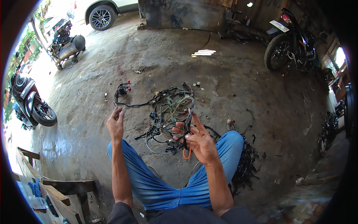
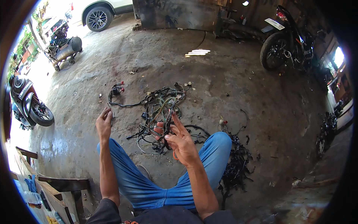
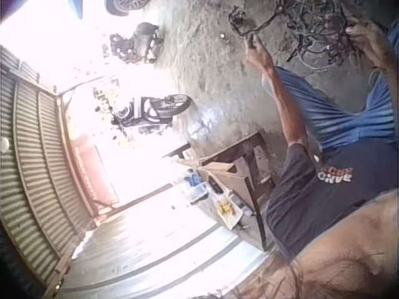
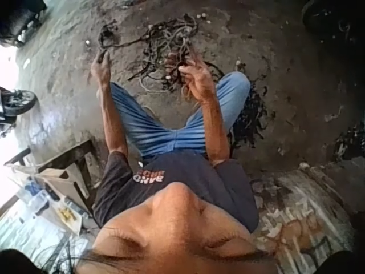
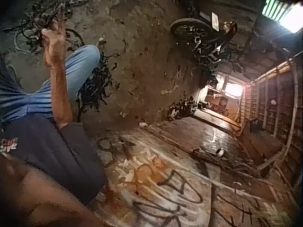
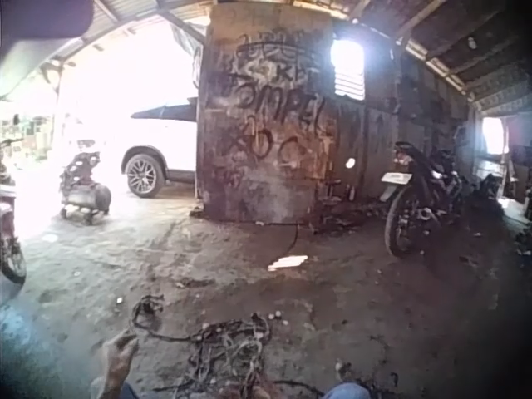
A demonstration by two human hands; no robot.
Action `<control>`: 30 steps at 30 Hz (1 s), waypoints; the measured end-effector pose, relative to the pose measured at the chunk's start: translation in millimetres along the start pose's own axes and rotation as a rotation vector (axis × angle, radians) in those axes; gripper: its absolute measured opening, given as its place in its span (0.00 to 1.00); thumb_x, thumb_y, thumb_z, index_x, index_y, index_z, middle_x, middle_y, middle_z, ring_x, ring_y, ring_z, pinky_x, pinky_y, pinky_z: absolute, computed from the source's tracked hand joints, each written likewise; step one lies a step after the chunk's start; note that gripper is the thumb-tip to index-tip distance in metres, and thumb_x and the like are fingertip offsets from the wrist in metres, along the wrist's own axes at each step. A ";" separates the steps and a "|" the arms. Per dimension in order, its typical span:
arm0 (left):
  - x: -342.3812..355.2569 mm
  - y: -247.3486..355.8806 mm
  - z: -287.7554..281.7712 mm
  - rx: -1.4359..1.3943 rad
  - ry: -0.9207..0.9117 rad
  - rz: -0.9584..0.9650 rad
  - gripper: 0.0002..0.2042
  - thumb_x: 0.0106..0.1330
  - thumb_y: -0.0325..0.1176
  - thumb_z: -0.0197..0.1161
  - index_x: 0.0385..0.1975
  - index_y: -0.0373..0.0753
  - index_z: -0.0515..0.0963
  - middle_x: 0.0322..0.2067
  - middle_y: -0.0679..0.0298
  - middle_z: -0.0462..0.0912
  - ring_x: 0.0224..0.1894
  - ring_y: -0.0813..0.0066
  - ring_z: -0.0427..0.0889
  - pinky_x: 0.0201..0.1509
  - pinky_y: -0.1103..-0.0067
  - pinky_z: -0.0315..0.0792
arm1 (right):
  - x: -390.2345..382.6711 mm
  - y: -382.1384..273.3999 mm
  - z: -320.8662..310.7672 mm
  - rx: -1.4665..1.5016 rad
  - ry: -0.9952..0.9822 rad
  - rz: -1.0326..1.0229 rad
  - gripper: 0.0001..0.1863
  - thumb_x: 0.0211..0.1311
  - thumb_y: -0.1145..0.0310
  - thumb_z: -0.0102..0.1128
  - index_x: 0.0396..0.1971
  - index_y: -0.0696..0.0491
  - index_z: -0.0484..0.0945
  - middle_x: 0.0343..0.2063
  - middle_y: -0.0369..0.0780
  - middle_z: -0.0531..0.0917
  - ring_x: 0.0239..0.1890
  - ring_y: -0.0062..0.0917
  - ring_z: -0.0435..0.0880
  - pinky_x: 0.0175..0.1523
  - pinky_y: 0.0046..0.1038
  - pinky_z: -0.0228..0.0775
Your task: Inspecting and repairing a motorcycle electrical wiring harness using scissors.
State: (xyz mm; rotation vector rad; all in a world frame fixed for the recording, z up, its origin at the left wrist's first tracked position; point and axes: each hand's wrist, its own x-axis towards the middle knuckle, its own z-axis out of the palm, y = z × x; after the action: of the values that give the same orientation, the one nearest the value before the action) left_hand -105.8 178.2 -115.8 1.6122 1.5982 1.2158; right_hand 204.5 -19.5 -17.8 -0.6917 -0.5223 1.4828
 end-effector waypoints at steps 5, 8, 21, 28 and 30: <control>-5.9 36.4 1.7 -0.026 0.154 -0.032 0.14 0.70 0.34 0.65 0.51 0.34 0.82 0.37 0.59 0.88 0.39 0.74 0.85 0.47 0.78 0.77 | 4.8 3.7 3.1 -0.019 0.012 0.016 0.45 0.66 0.85 0.52 0.78 0.39 0.48 0.52 0.48 0.76 0.53 0.36 0.84 0.57 0.31 0.82; -4.0 26.7 0.9 -0.055 0.186 -0.016 0.12 0.70 0.31 0.64 0.48 0.34 0.82 0.35 0.61 0.87 0.37 0.77 0.83 0.45 0.78 0.77 | 5.9 4.6 4.4 -0.117 0.018 0.011 0.44 0.67 0.84 0.55 0.78 0.39 0.47 0.47 0.45 0.77 0.50 0.34 0.86 0.49 0.26 0.83; 4.1 1.3 1.3 -0.115 0.006 -0.126 0.21 0.65 0.22 0.61 0.59 0.37 0.77 0.48 0.65 0.84 0.30 0.83 0.73 0.34 0.80 0.70 | 9.9 8.7 11.0 -0.172 0.050 -0.035 0.48 0.65 0.82 0.63 0.78 0.42 0.46 0.39 0.40 0.76 0.41 0.28 0.87 0.48 0.27 0.83; -11.2 -2.8 18.6 0.223 0.014 0.331 0.25 0.70 0.29 0.63 0.68 0.45 0.72 0.68 0.53 0.70 0.57 0.66 0.81 0.56 0.75 0.76 | 15.7 24.6 8.6 -0.370 0.026 -0.072 0.44 0.67 0.79 0.63 0.77 0.42 0.52 0.29 0.32 0.76 0.35 0.17 0.81 0.49 0.25 0.79; -25.9 30.1 30.8 0.015 -0.202 0.162 0.21 0.73 0.34 0.60 0.66 0.43 0.74 0.63 0.55 0.76 0.55 0.66 0.82 0.57 0.74 0.76 | 16.6 27.7 4.6 -0.563 0.081 -0.051 0.42 0.67 0.75 0.65 0.77 0.43 0.54 0.30 0.32 0.77 0.34 0.15 0.79 0.49 0.23 0.76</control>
State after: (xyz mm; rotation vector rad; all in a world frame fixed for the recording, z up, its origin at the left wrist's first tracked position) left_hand -61.8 155.3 -108.2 1.8405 1.3767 1.0821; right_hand 182.2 -3.6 -35.5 -1.1615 -0.9020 1.2559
